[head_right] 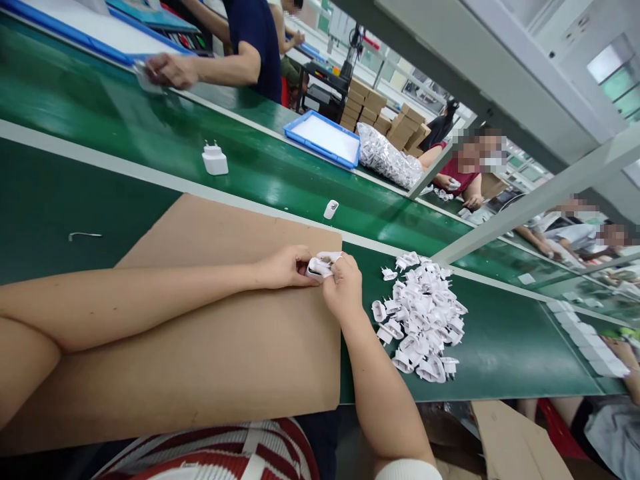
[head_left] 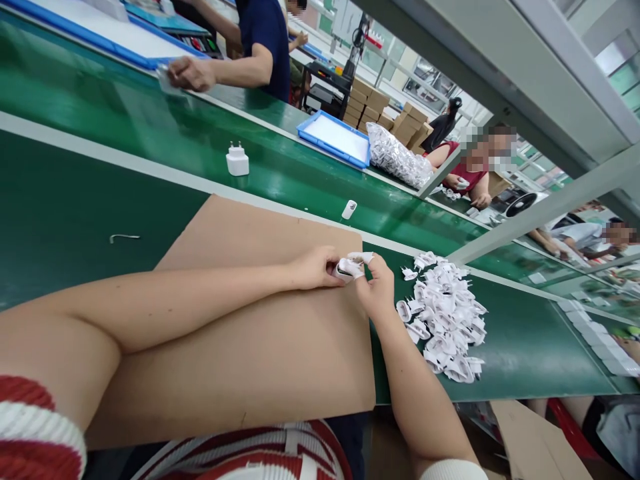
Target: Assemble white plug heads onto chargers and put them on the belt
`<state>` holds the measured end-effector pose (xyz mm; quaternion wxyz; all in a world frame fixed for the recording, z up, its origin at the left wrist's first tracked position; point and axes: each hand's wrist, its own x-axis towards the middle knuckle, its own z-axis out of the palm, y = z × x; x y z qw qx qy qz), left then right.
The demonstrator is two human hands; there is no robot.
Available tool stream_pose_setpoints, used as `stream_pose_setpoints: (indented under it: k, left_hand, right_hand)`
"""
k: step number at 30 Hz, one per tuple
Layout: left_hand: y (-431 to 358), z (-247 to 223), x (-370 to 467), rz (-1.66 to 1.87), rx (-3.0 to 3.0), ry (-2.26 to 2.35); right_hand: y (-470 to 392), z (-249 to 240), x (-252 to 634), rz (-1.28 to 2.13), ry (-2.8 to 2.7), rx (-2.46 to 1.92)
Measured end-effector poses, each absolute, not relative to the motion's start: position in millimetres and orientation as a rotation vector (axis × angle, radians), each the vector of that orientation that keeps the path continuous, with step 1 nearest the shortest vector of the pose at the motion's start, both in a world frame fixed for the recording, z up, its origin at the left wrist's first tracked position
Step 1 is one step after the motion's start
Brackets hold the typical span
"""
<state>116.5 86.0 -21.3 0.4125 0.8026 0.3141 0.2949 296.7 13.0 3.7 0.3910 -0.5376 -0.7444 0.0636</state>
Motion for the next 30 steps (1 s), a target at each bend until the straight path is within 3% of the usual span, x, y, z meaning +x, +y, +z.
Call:
stream_pose_setpoints:
  k: [11, 23, 30]
  left_hand:
    - [89, -29, 119, 0.749, 2.044, 0.793]
    - [83, -30, 118, 0.776, 2.144, 0.862]
    - [70, -51, 102, 1.05, 2.403, 0.641]
  right_hand:
    - [22, 4, 306, -0.019, -2.126, -1.417]
    - [22, 10, 296, 0.073, -2.029, -1.641]
    - [21, 0, 300, 0.109, -1.948, -1.565]
